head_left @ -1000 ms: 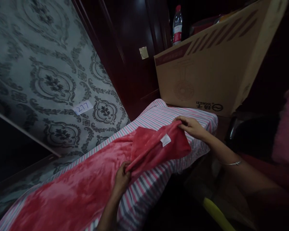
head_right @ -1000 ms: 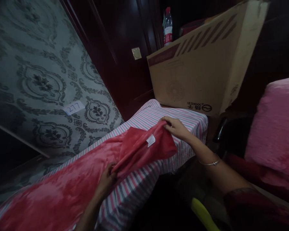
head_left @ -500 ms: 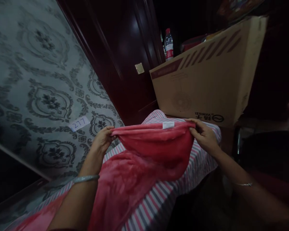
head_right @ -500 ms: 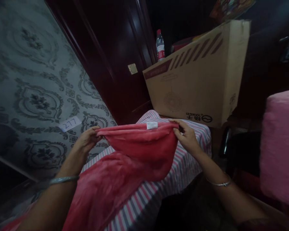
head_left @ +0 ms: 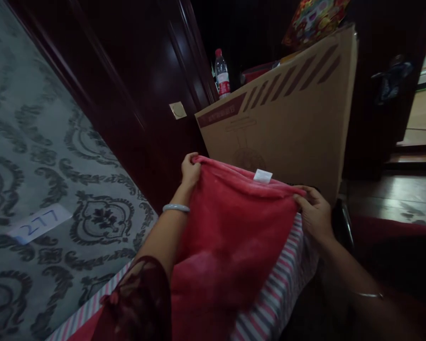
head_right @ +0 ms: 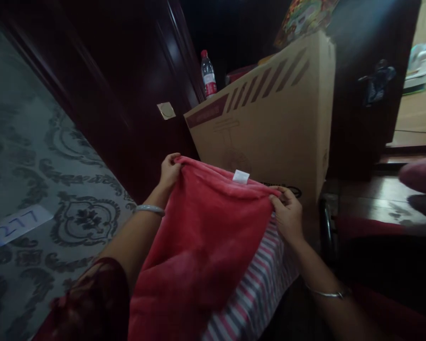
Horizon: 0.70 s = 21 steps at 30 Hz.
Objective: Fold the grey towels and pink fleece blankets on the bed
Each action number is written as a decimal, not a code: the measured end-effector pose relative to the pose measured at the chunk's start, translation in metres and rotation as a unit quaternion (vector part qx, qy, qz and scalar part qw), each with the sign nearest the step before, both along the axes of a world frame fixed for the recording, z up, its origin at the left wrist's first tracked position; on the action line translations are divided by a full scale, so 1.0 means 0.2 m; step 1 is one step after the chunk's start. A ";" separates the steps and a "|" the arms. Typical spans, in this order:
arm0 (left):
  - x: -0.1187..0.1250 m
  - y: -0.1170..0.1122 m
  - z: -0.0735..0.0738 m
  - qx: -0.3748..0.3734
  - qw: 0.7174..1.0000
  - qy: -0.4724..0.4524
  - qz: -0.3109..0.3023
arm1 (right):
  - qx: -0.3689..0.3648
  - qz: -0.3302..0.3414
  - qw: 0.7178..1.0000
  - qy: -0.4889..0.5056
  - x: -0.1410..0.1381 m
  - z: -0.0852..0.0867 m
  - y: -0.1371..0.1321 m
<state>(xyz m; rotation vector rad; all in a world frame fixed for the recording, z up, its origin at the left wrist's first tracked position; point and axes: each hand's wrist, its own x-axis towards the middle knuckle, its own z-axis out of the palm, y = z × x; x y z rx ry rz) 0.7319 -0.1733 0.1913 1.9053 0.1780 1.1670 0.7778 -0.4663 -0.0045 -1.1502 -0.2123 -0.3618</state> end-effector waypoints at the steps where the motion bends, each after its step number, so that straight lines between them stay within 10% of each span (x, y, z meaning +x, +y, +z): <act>1: 0.08 0.02 -0.04 0.040 0.999 0.011 0.007 | -0.001 -0.005 1.000 0.008 0.02 -0.02 0.00; 11: 0.52 0.18 -0.51 0.187 0.966 0.169 0.060 | -0.080 -0.050 0.994 0.049 0.28 -0.28 0.18; 17: 0.48 0.38 -0.92 0.191 0.914 0.353 0.061 | -0.198 -0.011 0.977 0.074 0.41 -0.49 0.23; 21: 0.43 0.45 -1.00 0.219 0.900 0.373 0.056 | -0.229 0.002 0.971 0.075 0.41 -0.49 0.21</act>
